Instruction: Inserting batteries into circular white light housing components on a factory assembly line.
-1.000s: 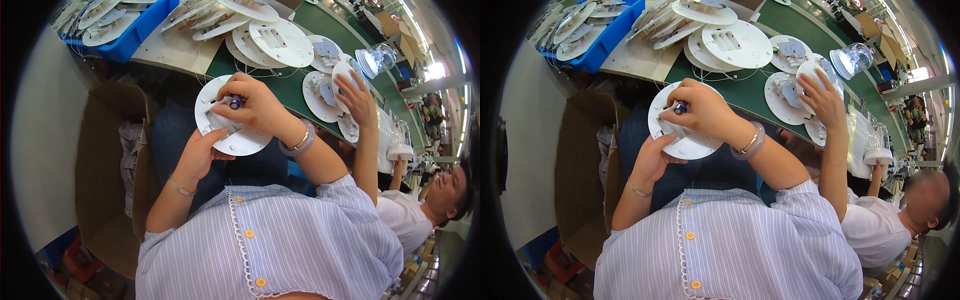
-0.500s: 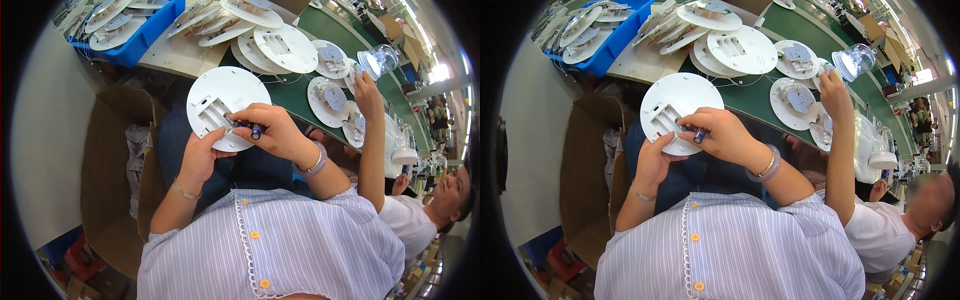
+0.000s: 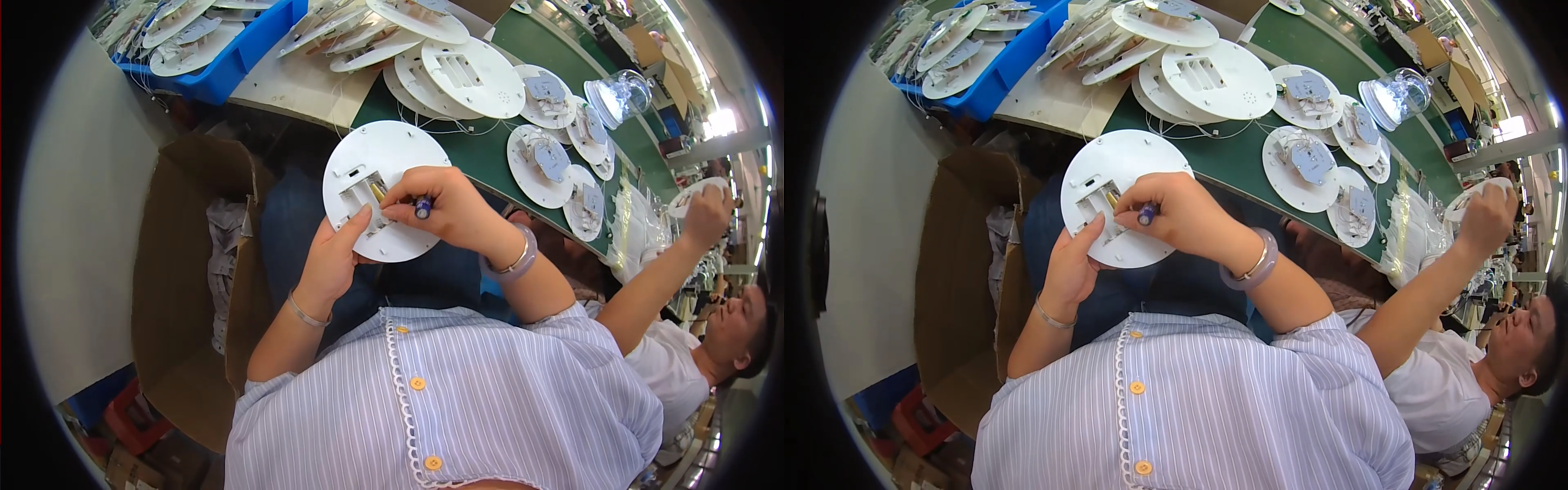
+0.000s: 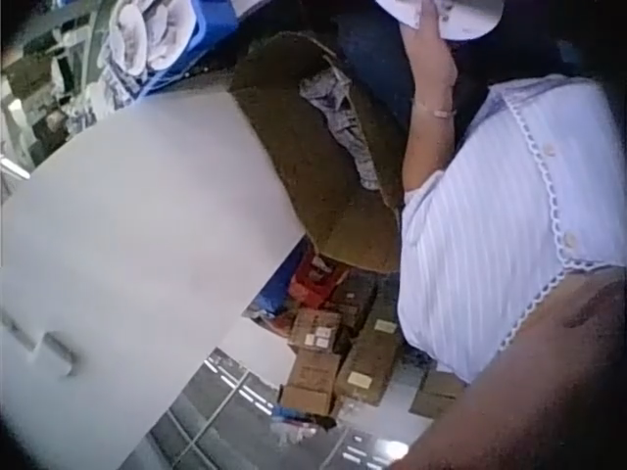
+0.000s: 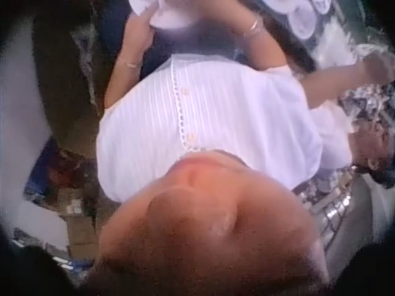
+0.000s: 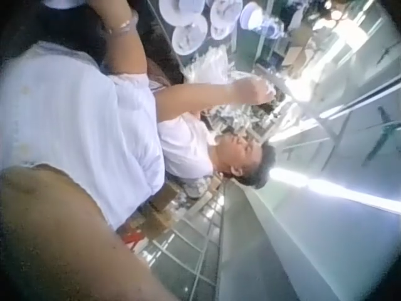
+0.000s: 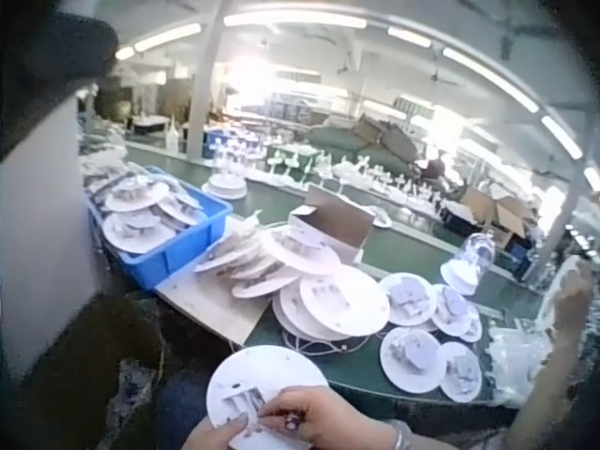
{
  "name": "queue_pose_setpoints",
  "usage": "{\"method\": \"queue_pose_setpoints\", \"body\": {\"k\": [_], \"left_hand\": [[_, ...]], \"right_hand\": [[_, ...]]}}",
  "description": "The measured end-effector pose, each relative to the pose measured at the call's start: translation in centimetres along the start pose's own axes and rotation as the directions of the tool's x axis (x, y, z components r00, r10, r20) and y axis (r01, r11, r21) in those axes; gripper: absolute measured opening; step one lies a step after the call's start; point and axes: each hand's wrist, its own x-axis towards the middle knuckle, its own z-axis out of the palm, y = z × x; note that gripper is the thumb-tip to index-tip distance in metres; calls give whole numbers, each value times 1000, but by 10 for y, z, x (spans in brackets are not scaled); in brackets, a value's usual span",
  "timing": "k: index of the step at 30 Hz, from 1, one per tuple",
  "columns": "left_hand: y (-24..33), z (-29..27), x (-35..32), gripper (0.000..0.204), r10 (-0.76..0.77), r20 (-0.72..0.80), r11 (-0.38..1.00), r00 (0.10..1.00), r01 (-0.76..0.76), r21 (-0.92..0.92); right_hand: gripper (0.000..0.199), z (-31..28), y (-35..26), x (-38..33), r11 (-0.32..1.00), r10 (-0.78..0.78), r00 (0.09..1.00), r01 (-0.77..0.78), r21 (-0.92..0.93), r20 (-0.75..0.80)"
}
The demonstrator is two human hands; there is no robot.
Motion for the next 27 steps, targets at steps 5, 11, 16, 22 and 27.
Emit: {"method": "queue_pose_setpoints", "body": {"k": [5, 11, 16, 22, 27], "left_hand": [[3, 0, 0, 38, -26, 30, 1000, 999, 26, -4], [3, 0, -3, 35, -76, -10, 997, 997, 76, -10], [4, -2, -7, 37, -9, -11, 984, 1000, 11, 180], [2, -3, -7, 39, -26, -25, 987, 999, 30, 155], [1, -4, -10, 38, -22, -33, 991, 999, 26, 132]], "right_hand": [[21, -9, -6, 1, 999, 33, 997, -35, 37, 64], [21, 0, -6, 3, 990, 110, 993, -114, -84, -53], [22, -2, -4, 9, 982, 134, 990, -128, -142, 35], [23, -5, 1, 13, 980, 184, 979, -176, -91, 84], [33, 1, -3, 15, 953, 236, 966, -208, -222, 109]]}}
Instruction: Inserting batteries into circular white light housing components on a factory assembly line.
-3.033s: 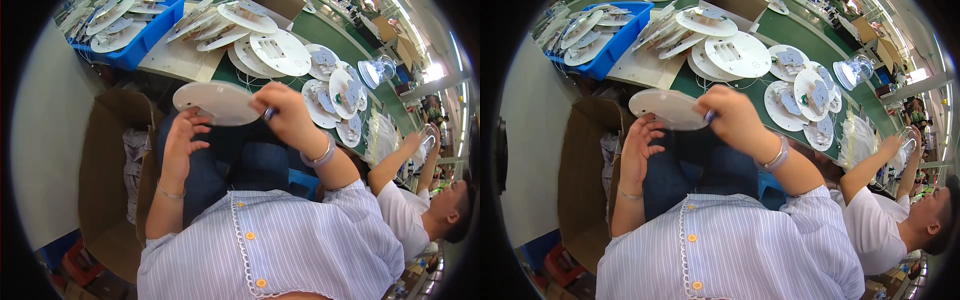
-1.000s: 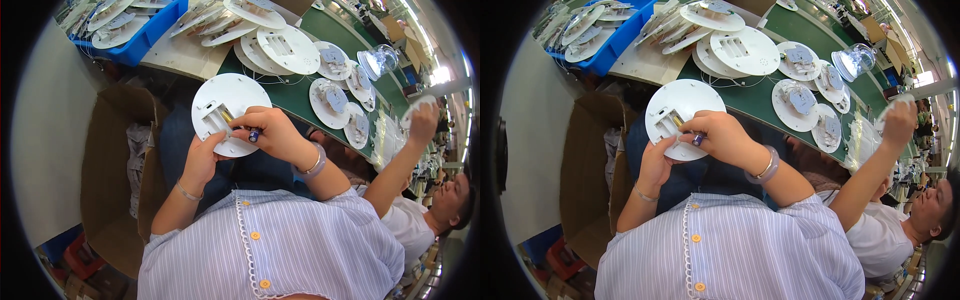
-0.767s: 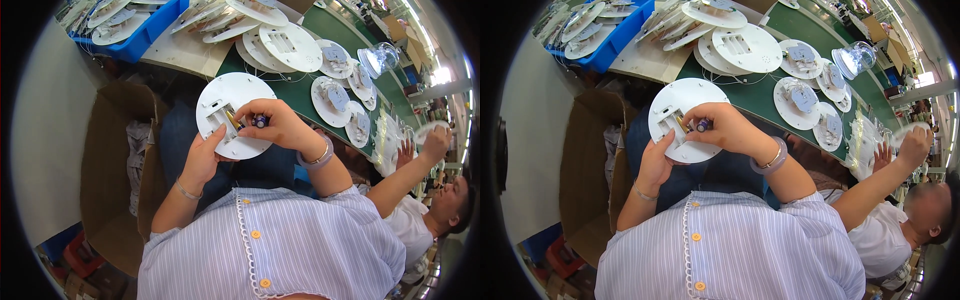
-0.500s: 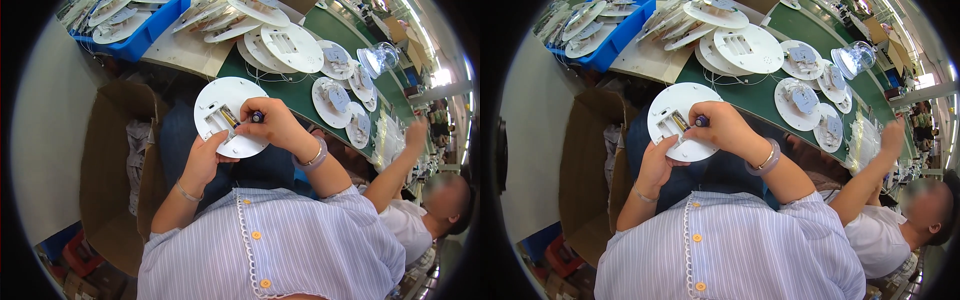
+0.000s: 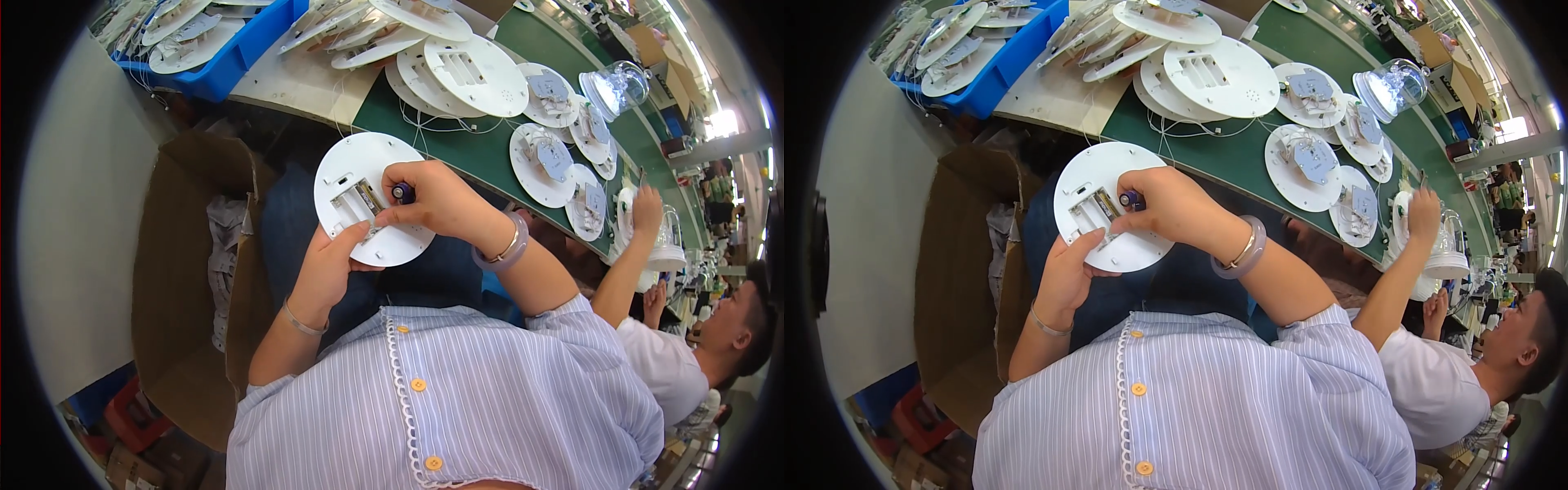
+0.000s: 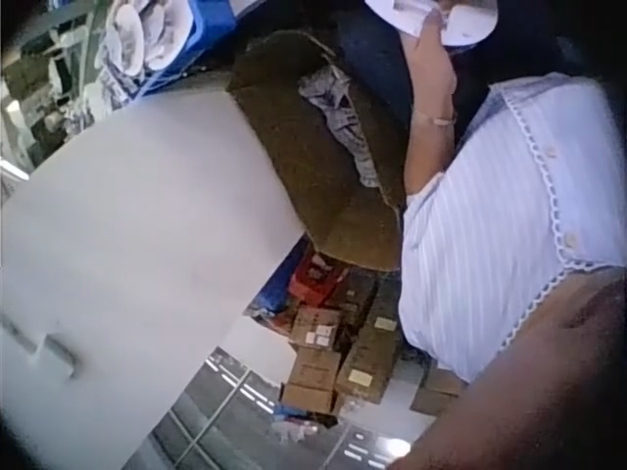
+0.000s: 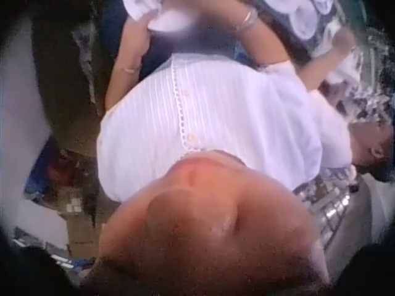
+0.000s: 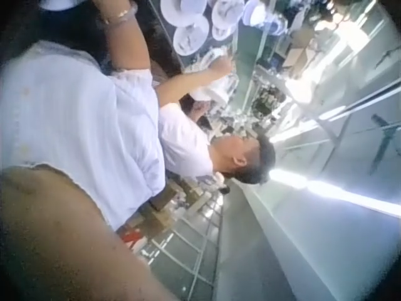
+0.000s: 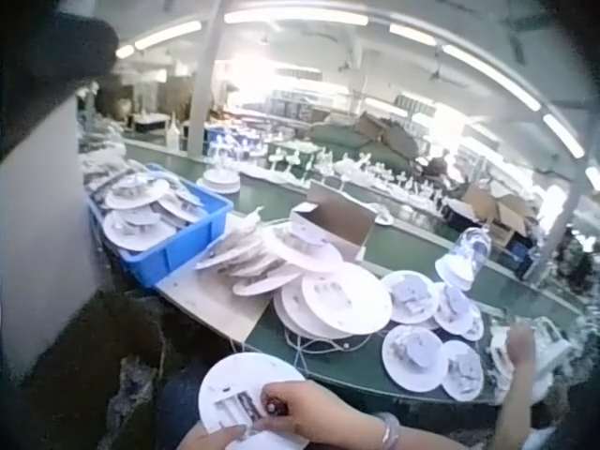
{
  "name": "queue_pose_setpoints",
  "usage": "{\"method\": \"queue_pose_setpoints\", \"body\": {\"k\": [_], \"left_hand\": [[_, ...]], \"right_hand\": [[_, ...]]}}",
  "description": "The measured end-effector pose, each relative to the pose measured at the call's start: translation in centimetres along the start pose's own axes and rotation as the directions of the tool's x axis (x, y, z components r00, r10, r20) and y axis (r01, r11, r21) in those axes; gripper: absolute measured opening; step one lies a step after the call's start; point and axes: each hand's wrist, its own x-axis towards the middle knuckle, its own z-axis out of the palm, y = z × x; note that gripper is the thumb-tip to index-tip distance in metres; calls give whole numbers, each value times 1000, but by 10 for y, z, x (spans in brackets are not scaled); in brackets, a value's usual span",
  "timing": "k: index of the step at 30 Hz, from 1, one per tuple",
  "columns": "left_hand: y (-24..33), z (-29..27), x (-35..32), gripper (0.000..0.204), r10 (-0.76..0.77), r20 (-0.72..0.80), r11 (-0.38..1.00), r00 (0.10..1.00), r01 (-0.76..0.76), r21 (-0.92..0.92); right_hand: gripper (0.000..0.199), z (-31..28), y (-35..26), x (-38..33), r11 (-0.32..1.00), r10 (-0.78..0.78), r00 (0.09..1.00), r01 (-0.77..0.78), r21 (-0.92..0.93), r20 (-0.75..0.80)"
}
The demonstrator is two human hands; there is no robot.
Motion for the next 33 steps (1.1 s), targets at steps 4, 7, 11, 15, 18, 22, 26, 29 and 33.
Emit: {"method": "queue_pose_setpoints", "body": {"k": [4, 7, 11, 15, 18, 22, 26, 29, 33], "left_hand": [[5, 2, -2, 36, -28, 5, 997, 1000, 28, -74], [5, 1, 1, 35, -18, -3, 999, 1000, 17, -39], [4, 0, 3, 33, -34, 30, 998, 999, 36, -44], [3, 2, 4, 34, -46, 38, 998, 998, 47, -41], [3, 0, 3, 34, -52, 36, 997, 998, 53, -54], [1, 0, 6, 35, -40, 35, 998, 999, 42, -45], [0, 1, 5, 38, -45, 29, 998, 999, 46, -49], [-4, 0, 6, 43, 5, 44, 1000, 999, -5, -1], [1, 4, 6, 45, 13, 9, 998, 1000, -12, -60]], "right_hand": [[29, -3, -2, 0, 1000, -17, 1000, 17, -3, -18], [28, -7, 2, -2, 984, -116, 992, 121, 129, -46], [22, -4, -4, -10, 882, -111, 994, 109, 459, -22], [17, 9, -4, -4, 917, -227, 947, 286, 279, -228], [14, 10, -3, -5, 948, -284, 918, 312, 61, -276], [22, 16, -6, -8, 944, -80, 960, 160, 290, -270], [23, 12, -6, -5, 956, -42, 970, 109, 274, -239], [25, 10, -11, -5, 980, -179, 967, 192, 56, -180], [27, 20, -22, -6, 926, -321, 909, 242, -291, -267]]}}
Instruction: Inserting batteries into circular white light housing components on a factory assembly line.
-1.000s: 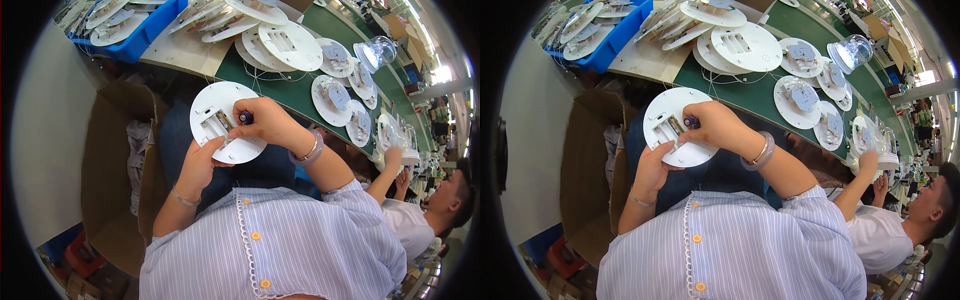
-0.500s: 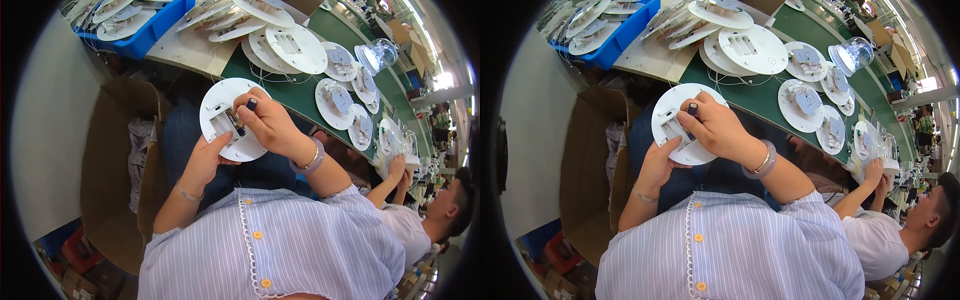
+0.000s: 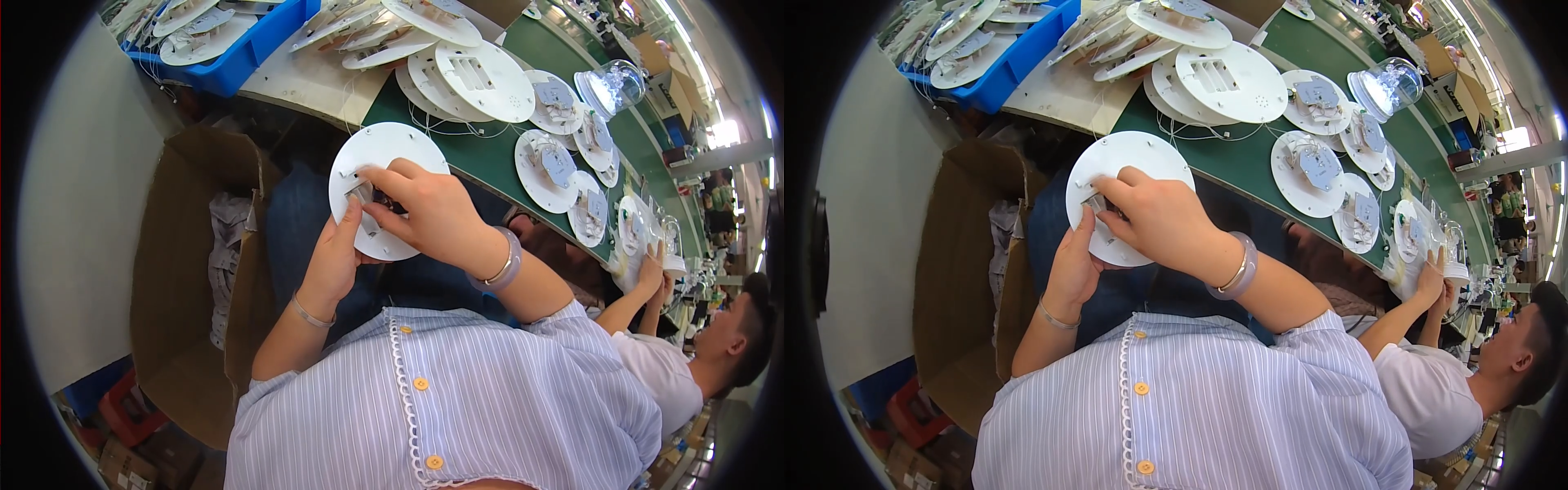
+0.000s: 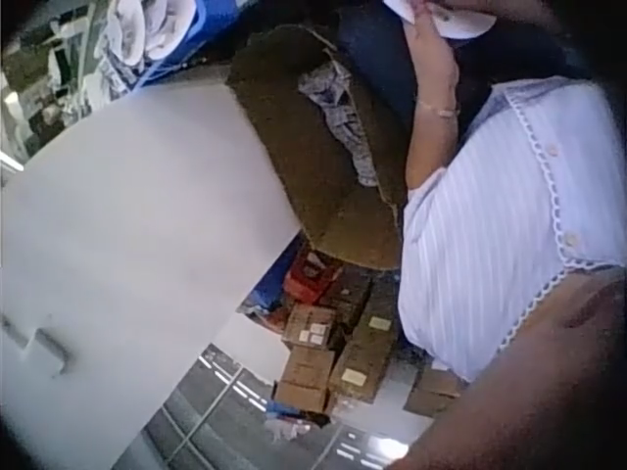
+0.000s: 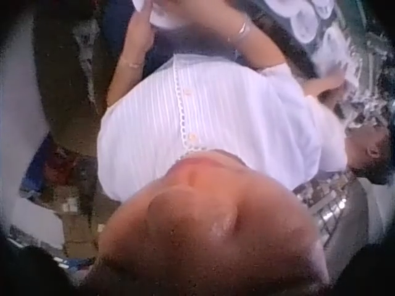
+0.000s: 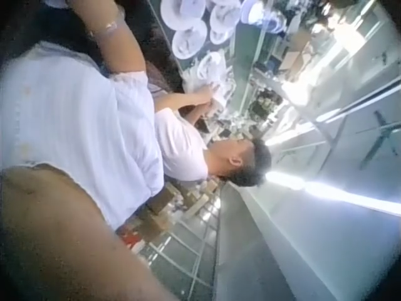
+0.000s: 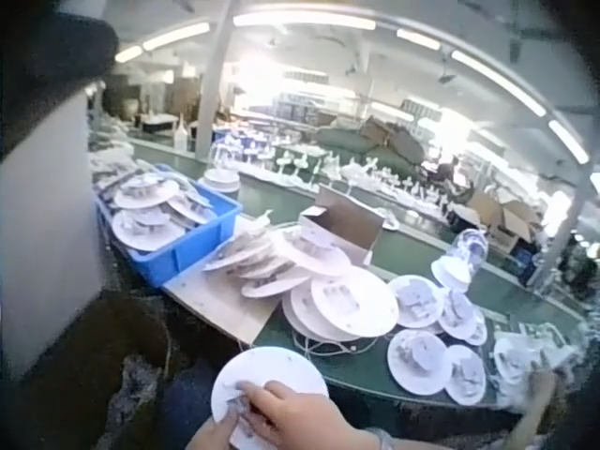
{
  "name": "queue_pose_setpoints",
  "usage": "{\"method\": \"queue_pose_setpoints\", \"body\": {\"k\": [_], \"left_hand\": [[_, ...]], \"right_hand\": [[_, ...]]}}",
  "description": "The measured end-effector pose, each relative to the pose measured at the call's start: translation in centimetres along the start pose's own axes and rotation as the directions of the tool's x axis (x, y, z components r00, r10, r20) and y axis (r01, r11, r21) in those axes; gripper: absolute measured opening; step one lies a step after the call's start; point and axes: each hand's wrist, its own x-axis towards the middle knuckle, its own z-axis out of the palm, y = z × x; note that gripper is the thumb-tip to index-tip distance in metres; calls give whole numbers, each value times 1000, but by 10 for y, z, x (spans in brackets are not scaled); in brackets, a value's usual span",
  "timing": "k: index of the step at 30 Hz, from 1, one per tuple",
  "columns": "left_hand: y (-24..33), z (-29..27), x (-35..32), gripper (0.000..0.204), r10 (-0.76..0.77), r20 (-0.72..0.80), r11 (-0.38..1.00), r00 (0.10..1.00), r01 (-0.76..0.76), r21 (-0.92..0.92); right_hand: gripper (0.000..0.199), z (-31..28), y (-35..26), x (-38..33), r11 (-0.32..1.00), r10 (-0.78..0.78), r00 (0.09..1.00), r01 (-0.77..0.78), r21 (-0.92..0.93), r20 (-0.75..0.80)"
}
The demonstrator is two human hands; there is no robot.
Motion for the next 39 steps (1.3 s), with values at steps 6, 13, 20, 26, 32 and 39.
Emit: {"method": "queue_pose_setpoints", "body": {"k": [6, 13, 20, 26, 32, 39], "left_hand": [[4, -5, 0, 39, 24, 27, 978, 999, -18, -207], [-10, -16, 10, 35, 115, -48, 953, 992, -124, -277], [-4, -17, 18, 35, 195, -168, 925, 966, -239, -297], [3, -16, 21, 35, 296, -195, 929, 935, -329, -168], [3, -17, 17, 37, 304, -148, 925, 941, -329, -192], [9, 5, 1, 50, 267, -32, 948, 963, -269, -170]], "right_hand": [[22, 5, -1, -4, 991, -110, 993, 107, -76, -42], [26, 4, -9, -4, 990, -133, 990, 135, -41, 51], [20, -4, -2, -3, 952, 25, 985, 27, 304, -169], [11, -12, 17, -8, 795, 208, 942, -5, 607, -264], [15, -12, 1, -7, 625, 282, 928, 13, 780, -242], [17, 7, -5, -2, 600, 177, 973, 13, 800, -149]]}}
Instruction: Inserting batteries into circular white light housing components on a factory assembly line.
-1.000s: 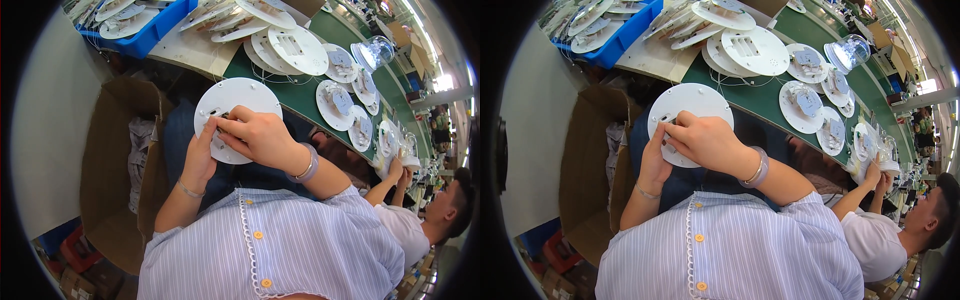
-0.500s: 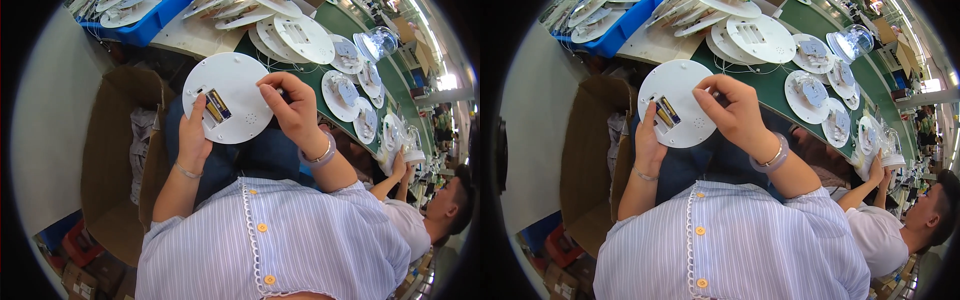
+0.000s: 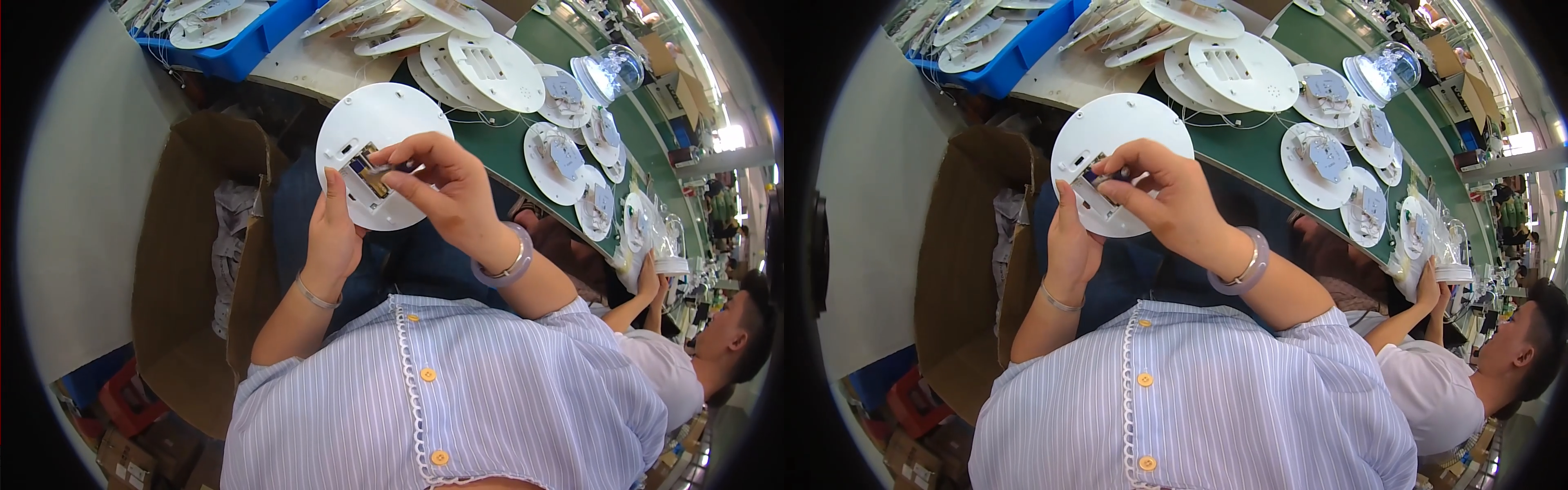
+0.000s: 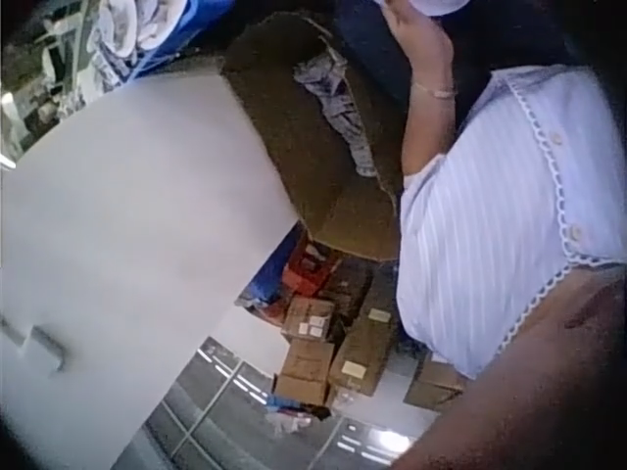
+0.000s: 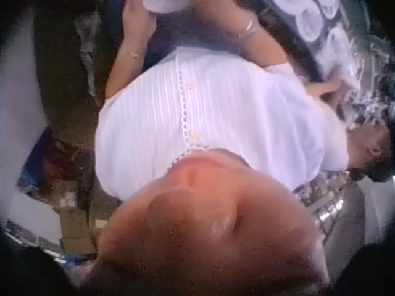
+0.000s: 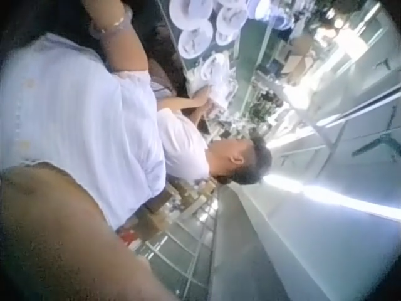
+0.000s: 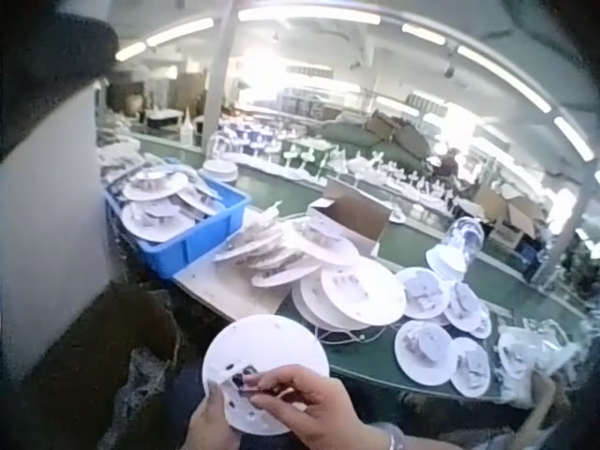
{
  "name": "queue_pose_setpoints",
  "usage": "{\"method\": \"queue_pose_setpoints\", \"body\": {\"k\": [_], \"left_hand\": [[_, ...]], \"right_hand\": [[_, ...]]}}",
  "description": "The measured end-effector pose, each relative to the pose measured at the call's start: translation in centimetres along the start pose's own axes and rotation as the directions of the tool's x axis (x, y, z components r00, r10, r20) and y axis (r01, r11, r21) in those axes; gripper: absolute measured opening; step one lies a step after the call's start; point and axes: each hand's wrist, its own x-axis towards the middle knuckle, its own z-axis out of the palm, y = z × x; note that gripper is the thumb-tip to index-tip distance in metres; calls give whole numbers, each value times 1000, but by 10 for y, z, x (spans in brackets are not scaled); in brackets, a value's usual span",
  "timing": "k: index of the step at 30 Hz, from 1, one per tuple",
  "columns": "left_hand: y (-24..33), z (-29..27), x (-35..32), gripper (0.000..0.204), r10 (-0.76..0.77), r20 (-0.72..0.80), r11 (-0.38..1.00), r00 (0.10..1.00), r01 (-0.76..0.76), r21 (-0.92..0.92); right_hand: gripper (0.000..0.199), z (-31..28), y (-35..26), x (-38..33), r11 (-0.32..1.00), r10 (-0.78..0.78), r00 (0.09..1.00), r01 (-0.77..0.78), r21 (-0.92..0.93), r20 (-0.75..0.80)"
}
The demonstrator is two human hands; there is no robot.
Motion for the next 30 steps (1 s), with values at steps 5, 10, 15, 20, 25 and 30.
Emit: {"method": "queue_pose_setpoints", "body": {"k": [5, 10, 15, 20, 25, 30], "left_hand": [[1, 2, -3, 52, 46, -44, 999, 998, -47, -13], [0, -3, -4, 49, 130, 11, 991, 991, -129, -34], [-7, -6, -6, 47, 174, -4, 984, 985, -174, 42], [-5, -4, -5, 36, 96, 12, 994, 995, -96, -48], [-3, -11, -5, 35, 24, 16, 988, 1000, -21, -156], [-3, -8, -8, 35, 24, -5, 996, 1000, -24, -82]], "right_hand": [[21, 5, -2, -5, 954, 57, 996, -36, -297, 62], [20, 6, 1, -8, 680, -318, 931, 355, -641, 178], [15, 15, 0, -9, 619, -280, 943, 319, -718, 178], [20, 12, 4, -5, 525, -374, 901, 403, -750, 222], [10, 8, 1, -6, 633, -204, 959, 282, -721, 196], [15, 5, 1, 2, 766, -19, 989, 107, -633, 144]]}}
